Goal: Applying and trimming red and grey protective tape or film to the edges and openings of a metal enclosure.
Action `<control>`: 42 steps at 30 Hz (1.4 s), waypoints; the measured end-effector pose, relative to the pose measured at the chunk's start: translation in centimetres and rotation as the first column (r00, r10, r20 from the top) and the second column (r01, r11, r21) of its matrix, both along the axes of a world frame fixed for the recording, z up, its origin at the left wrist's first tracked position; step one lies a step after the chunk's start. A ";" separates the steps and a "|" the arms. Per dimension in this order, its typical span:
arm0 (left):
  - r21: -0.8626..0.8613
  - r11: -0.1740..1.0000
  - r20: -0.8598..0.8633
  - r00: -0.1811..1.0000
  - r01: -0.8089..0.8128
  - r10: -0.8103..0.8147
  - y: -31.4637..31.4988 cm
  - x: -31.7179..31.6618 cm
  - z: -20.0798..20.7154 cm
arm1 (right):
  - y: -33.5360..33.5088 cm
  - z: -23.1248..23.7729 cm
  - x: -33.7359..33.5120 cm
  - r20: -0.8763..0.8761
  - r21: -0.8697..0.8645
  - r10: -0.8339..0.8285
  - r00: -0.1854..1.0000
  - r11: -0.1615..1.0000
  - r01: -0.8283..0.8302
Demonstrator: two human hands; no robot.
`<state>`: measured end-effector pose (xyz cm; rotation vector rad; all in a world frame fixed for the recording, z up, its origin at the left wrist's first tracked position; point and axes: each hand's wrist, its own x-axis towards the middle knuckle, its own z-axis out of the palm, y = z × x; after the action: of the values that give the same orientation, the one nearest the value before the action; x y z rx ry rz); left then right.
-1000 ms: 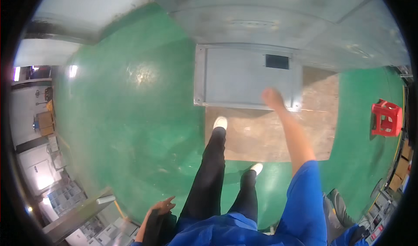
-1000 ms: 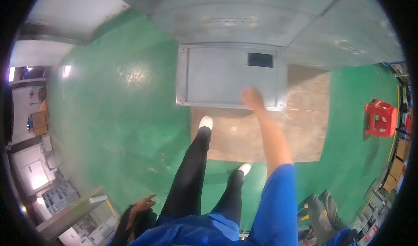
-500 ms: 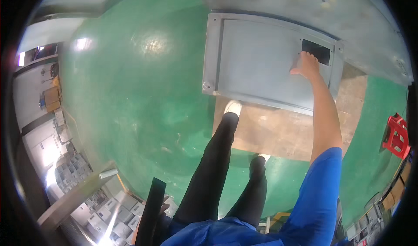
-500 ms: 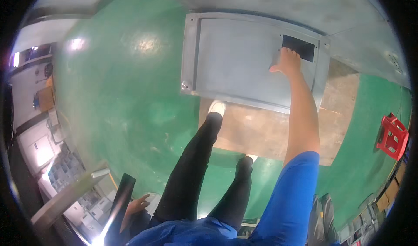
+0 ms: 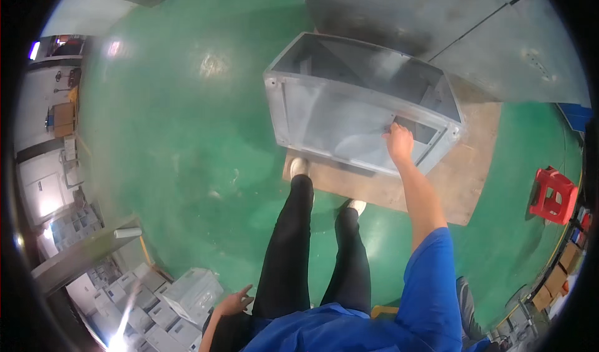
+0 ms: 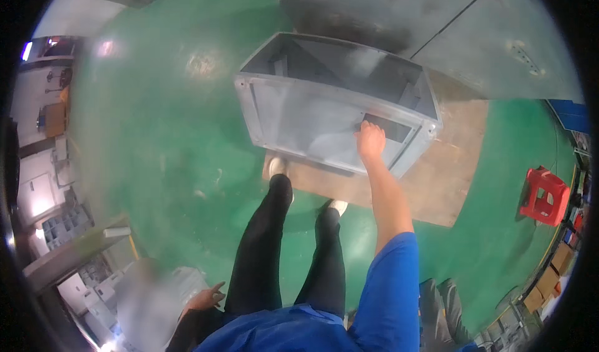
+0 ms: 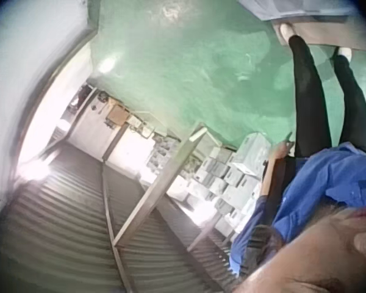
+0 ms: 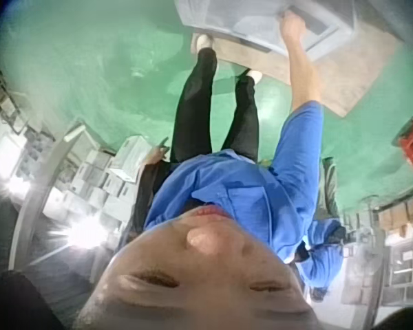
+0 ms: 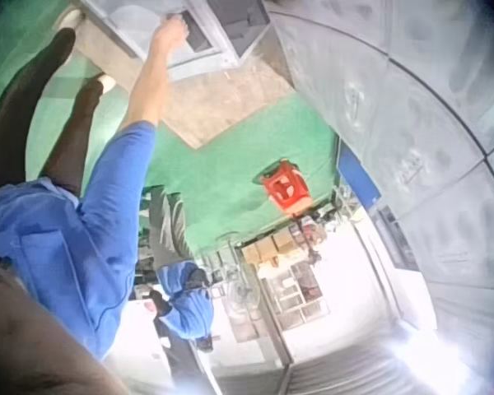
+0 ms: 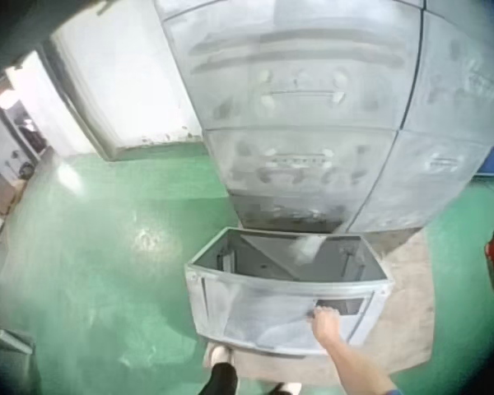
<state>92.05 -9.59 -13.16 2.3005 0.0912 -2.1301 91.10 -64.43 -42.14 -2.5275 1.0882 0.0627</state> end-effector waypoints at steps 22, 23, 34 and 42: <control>0.043 0.915 -0.010 0.916 0.401 -0.401 9.1 0.7 -7.9 | 16.1 -12.5 -13.7 0.225 -0.101 0.100 0.969 0.992 -0.079; 0.023 0.902 -0.007 0.902 0.431 -0.431 10.2 0.9 -8.5 | 16.4 -12.8 -13.6 0.271 -0.130 0.086 0.959 0.990 -0.052; -0.236 0.864 0.090 0.895 0.445 -0.437 14.2 1.0 -11.5 | 25.0 -0.4 -15.6 0.314 -0.054 0.266 0.911 0.963 -0.263; -0.291 0.897 0.023 0.940 0.332 -0.341 10.7 -0.6 -8.3 | 19.3 0.1 -6.5 -0.025 0.073 0.268 0.963 0.961 -0.266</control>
<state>91.45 1.13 -21.45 2.2389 -0.6250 -2.1361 84.62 -45.09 -42.06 -2.6018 0.7365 0.2146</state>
